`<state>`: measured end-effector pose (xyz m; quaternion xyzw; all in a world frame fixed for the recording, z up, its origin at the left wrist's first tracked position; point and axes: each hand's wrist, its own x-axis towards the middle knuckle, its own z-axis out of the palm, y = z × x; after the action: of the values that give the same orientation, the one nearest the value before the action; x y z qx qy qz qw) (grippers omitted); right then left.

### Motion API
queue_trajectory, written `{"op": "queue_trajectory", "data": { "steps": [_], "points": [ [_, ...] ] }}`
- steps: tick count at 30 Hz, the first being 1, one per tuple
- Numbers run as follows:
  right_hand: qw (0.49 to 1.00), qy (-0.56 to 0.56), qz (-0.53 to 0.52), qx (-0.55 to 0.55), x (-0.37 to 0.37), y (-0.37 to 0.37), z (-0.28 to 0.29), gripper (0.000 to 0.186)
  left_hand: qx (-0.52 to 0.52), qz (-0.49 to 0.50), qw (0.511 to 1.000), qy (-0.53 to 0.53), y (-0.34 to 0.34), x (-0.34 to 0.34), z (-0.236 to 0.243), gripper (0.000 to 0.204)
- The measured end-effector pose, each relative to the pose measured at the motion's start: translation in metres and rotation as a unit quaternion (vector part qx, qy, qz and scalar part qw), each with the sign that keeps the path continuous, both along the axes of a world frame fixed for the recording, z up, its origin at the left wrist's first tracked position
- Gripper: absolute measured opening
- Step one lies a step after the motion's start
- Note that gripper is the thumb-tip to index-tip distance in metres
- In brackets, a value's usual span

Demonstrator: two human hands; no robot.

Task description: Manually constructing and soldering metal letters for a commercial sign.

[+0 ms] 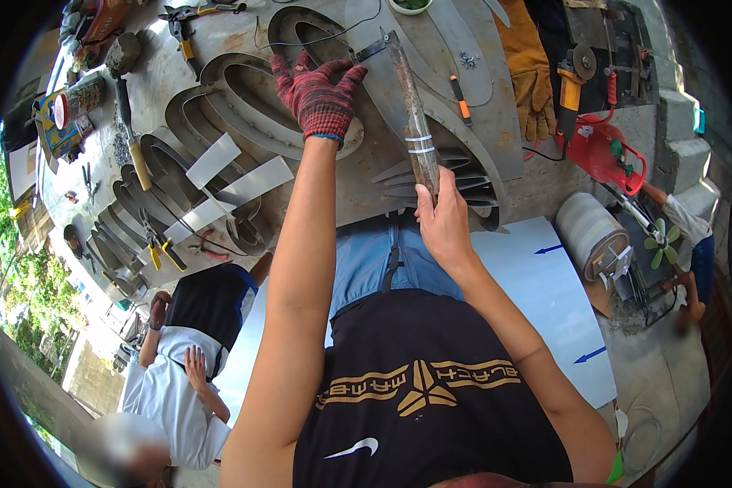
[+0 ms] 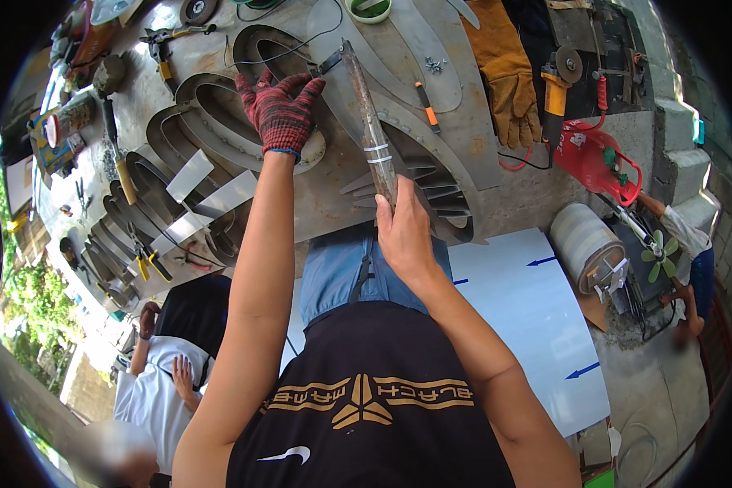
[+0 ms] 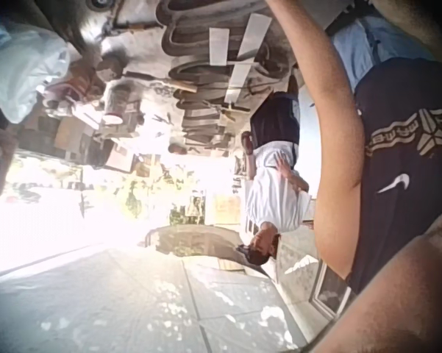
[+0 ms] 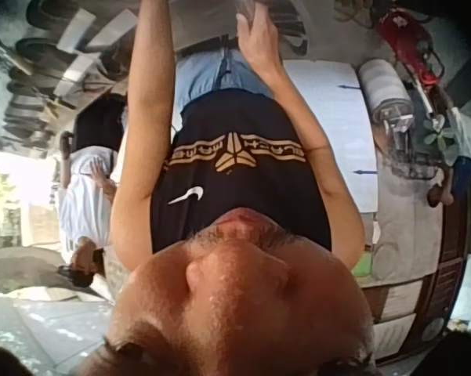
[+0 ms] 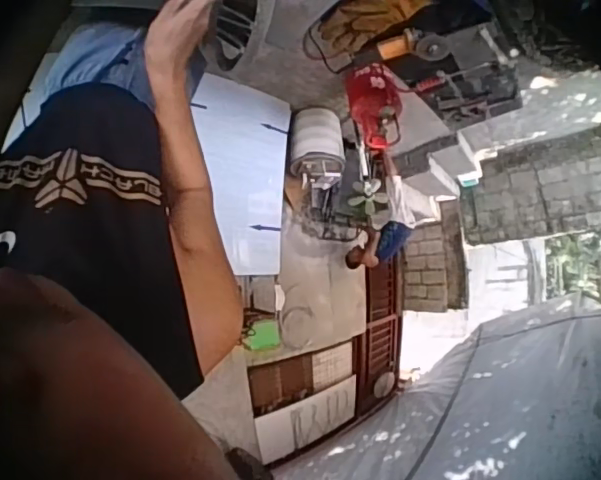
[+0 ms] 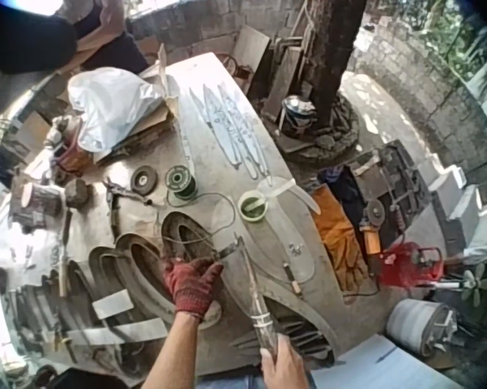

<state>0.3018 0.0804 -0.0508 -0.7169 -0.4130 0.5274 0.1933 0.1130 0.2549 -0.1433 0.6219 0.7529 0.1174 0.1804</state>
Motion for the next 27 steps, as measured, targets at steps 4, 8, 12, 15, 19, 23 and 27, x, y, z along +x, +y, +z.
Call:
{"op": "queue_trajectory", "data": {
  "steps": [4, 8, 12, 15, 19, 23, 27],
  "points": [
    [0.998, -0.034, 0.022, 0.048, -0.001, -0.002, -0.005, 0.034, 0.002, -0.004, 1.0, -0.008, 0.001, -0.001, 0.001, 0.041],
    [0.994, -0.061, 0.041, 0.085, -0.003, -0.002, -0.007, 0.033, 0.011, -0.001, 1.0, 0.001, 0.0, 0.001, 0.001, 0.041],
    [0.99, -0.072, 0.049, 0.113, -0.005, -0.001, -0.005, 0.034, -0.003, -0.011, 1.0, -0.002, 0.001, -0.001, 0.0, 0.041],
    [0.997, -0.037, 0.037, 0.052, -0.007, -0.001, -0.003, 0.036, 0.008, -0.006, 1.0, -0.004, 0.0, 0.0, 0.0, 0.042],
    [1.0, 0.004, 0.015, 0.016, -0.008, -0.002, -0.005, 0.035, 0.012, -0.006, 1.0, 0.001, 0.0, 0.0, 0.0, 0.042],
    [1.0, 0.02, 0.002, 0.017, -0.009, -0.006, -0.01, 0.033, 0.009, -0.002, 1.0, -0.003, 0.0, -0.001, -0.002, 0.042],
    [0.998, -0.007, 0.025, 0.054, -0.009, -0.007, -0.012, 0.033, 0.013, -0.021, 1.0, 0.0, 0.001, -0.002, -0.003, 0.043]
  ]
}}
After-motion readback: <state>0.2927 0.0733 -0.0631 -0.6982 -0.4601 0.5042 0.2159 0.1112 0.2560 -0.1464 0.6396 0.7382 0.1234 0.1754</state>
